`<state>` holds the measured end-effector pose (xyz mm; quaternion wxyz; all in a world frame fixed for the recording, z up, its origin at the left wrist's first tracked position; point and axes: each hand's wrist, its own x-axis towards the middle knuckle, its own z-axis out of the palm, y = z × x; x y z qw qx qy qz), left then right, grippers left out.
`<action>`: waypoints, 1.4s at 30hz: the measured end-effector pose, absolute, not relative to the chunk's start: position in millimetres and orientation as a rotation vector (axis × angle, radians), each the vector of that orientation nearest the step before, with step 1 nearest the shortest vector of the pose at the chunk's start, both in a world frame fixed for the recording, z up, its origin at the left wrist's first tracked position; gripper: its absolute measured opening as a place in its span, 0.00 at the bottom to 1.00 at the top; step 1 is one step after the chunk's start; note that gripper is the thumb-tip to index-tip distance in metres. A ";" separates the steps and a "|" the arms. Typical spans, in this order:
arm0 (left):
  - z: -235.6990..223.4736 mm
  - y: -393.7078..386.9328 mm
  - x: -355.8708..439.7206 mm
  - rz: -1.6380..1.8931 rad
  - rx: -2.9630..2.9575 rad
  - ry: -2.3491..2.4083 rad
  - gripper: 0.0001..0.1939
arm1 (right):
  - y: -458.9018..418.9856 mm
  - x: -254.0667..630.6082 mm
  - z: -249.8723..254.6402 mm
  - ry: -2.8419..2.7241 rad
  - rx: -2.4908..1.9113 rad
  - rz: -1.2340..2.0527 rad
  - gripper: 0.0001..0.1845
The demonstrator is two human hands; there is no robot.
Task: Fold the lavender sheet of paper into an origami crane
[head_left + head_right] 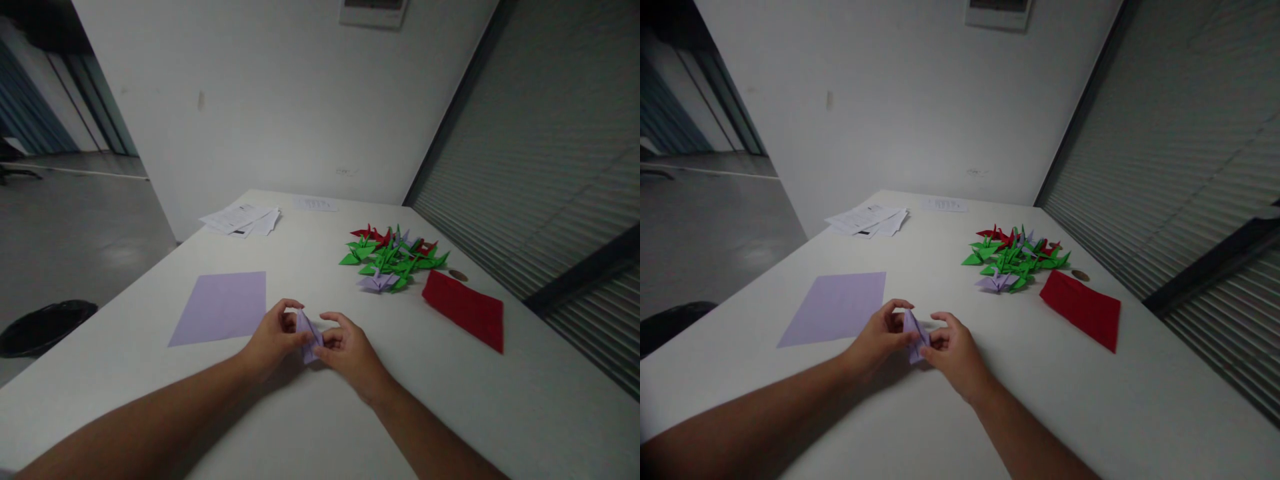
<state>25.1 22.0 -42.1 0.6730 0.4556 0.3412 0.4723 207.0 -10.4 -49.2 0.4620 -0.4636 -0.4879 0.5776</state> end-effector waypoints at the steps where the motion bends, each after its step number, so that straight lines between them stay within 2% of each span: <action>1: -43.5 21.1 26.0 1.034 1.044 0.770 0.32 | -10.1 206.9 -50.2 -1.197 -1.140 1.411 0.36; 15: -46.4 22.7 23.6 1.096 1.145 0.713 0.31 | -13.8 206.0 -43.3 -1.276 -1.157 1.394 0.34; 16: -47.2 25.3 20.9 1.105 1.199 0.683 0.29 | -13.2 206.5 -44.1 -1.282 -1.162 1.387 0.34; 20: -45.1 37.5 6.0 0.974 1.569 0.693 0.13 | -10.8 208.9 -46.4 -1.300 -1.169 1.363 0.35; 26: -27.9 46.5 -8.5 0.824 1.953 0.707 0.07 | -9.4 211.3 -46.4 -1.307 -1.162 1.352 0.35; 42: -23.8 50.2 -10.7 0.765 1.974 0.818 0.08 | -9.4 212.0 -46.5 -1.342 -1.187 1.315 0.33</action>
